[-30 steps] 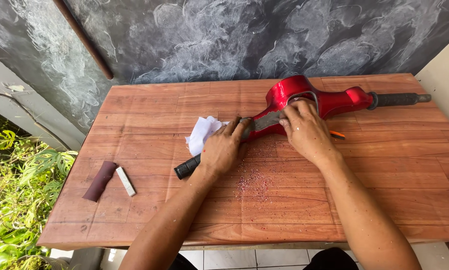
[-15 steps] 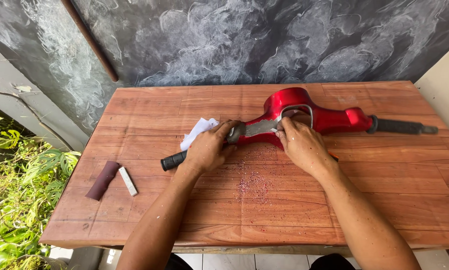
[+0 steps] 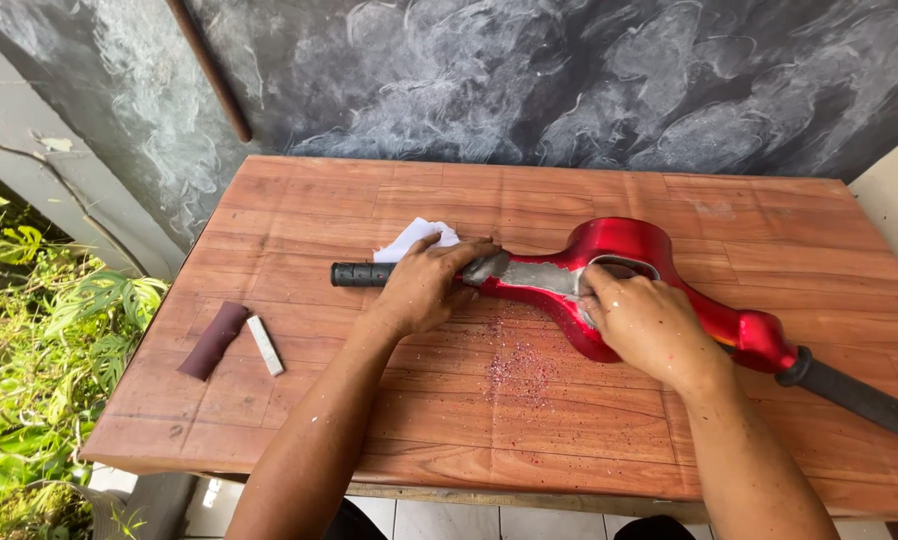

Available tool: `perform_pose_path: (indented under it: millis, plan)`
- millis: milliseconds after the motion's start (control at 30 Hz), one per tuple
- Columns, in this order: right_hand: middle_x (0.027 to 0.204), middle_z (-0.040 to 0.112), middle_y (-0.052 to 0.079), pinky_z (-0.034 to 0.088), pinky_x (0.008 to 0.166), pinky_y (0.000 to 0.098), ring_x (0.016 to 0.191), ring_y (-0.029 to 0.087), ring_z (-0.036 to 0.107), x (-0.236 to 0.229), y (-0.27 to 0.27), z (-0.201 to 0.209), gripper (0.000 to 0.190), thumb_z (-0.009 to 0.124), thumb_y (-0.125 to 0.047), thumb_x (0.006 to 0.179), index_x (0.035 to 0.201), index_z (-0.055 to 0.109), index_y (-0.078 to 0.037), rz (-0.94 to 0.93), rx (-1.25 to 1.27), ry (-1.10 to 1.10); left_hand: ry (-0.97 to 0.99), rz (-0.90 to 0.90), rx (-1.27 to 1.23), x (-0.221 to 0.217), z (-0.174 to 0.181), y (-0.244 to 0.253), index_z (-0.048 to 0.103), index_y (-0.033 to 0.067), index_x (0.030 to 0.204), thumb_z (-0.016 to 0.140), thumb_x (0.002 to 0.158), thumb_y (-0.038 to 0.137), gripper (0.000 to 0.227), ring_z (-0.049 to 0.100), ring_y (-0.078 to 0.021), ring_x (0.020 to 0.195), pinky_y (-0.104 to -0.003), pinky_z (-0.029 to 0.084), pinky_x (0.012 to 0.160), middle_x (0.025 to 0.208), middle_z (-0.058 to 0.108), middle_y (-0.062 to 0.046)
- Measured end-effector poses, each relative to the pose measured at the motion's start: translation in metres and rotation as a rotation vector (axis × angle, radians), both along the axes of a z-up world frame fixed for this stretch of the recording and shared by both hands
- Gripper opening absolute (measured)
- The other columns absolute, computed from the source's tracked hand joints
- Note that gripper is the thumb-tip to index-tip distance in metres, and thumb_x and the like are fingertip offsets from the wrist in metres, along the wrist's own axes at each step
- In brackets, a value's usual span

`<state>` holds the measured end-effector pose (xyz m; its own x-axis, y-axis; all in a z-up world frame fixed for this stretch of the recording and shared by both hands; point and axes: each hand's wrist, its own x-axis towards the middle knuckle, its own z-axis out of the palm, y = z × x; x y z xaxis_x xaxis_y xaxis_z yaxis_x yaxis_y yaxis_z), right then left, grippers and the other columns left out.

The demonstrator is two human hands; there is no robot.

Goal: Sanding and cleaning a motorcycle handlebar cover to prepare the surface.

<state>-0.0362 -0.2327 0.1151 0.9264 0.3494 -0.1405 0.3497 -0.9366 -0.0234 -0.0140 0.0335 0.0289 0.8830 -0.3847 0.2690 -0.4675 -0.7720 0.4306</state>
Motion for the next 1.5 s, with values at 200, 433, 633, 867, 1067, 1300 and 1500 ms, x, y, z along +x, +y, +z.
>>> perform_pose_path:
  millis: [200,433,633,867,1067,1300,1500]
  plan:
    - [0.107,0.077,0.008,0.060,0.088,0.0521,0.106,0.034,0.073,0.026,-0.001,-0.003,0.026,0.056,-0.027,0.097,0.123,0.061,-0.024,0.330,0.075,-0.244,-0.067,-0.012,-0.045,0.009,-0.021,0.002,0.058,0.0234,0.140,0.079,0.083,0.016,0.061,0.061,-0.0285,0.131,-0.052,0.032,0.120,0.142,0.064,-0.006]
    - [0.101,0.074,0.009,0.059,0.085,0.0468,0.102,0.032,0.070,0.077,0.045,-0.035,0.022,0.063,-0.015,0.094,0.114,0.070,-0.014,0.640,0.289,-0.239,-0.124,-0.027,-0.188,0.030,-0.055,0.015,0.066,0.0231,0.130,0.087,0.076,0.022,0.058,0.062,-0.0270,0.128,-0.046,0.038,0.118,0.134,0.066,-0.002]
    - [0.090,0.074,0.002,0.059,0.082,0.0399,0.092,0.024,0.072,0.078,0.052,-0.042,0.010,0.066,-0.022,0.096,0.101,0.073,-0.017,0.648,0.326,-0.340,-0.296,-0.073,-0.209,0.015,-0.033,0.011,0.070,0.0159,0.111,0.089,0.072,0.017,0.044,0.068,-0.0268,0.117,-0.044,0.042,0.117,0.121,0.072,-0.003]
    - [0.083,0.073,0.000,0.060,0.078,0.0384,0.086,0.022,0.072,0.083,0.043,-0.047,0.009,0.068,-0.024,0.094,0.090,0.072,-0.017,0.679,0.305,-0.386,-0.468,-0.112,-0.133,0.018,-0.045,0.003,0.066,0.0123,0.108,0.081,0.082,0.015,0.030,0.070,-0.0294,0.111,-0.046,0.049,0.111,0.121,0.070,-0.008]
    - [0.083,0.071,-0.003,0.060,0.078,0.0370,0.087,0.020,0.071,0.094,0.036,-0.060,0.011,0.066,-0.025,0.096,0.089,0.071,-0.018,0.740,0.305,-0.423,-0.527,-0.071,-0.107,0.022,-0.068,-0.002,0.066,0.0166,0.116,0.071,0.093,0.016,0.024,0.069,-0.0303,0.116,-0.044,0.052,0.108,0.130,0.066,-0.008]
    - [0.088,0.073,-0.003,0.060,0.075,0.0329,0.087,0.018,0.072,0.084,0.040,-0.058,0.011,0.064,-0.026,0.098,0.097,0.073,-0.019,0.707,0.305,-0.486,-0.529,-0.061,-0.179,0.015,-0.067,-0.008,0.063,0.0129,0.126,0.069,0.095,0.013,0.032,0.066,-0.0357,0.120,-0.047,0.054,0.105,0.133,0.065,-0.014]
    - [0.088,0.073,-0.002,0.061,0.072,0.0341,0.087,0.019,0.072,0.087,0.039,-0.060,0.012,0.064,-0.027,0.098,0.097,0.073,-0.018,0.708,0.332,-0.495,-0.541,0.000,-0.172,0.010,-0.074,-0.013,0.062,0.0122,0.130,0.067,0.097,0.012,0.034,0.066,-0.0306,0.121,-0.043,0.051,0.109,0.132,0.065,-0.009]
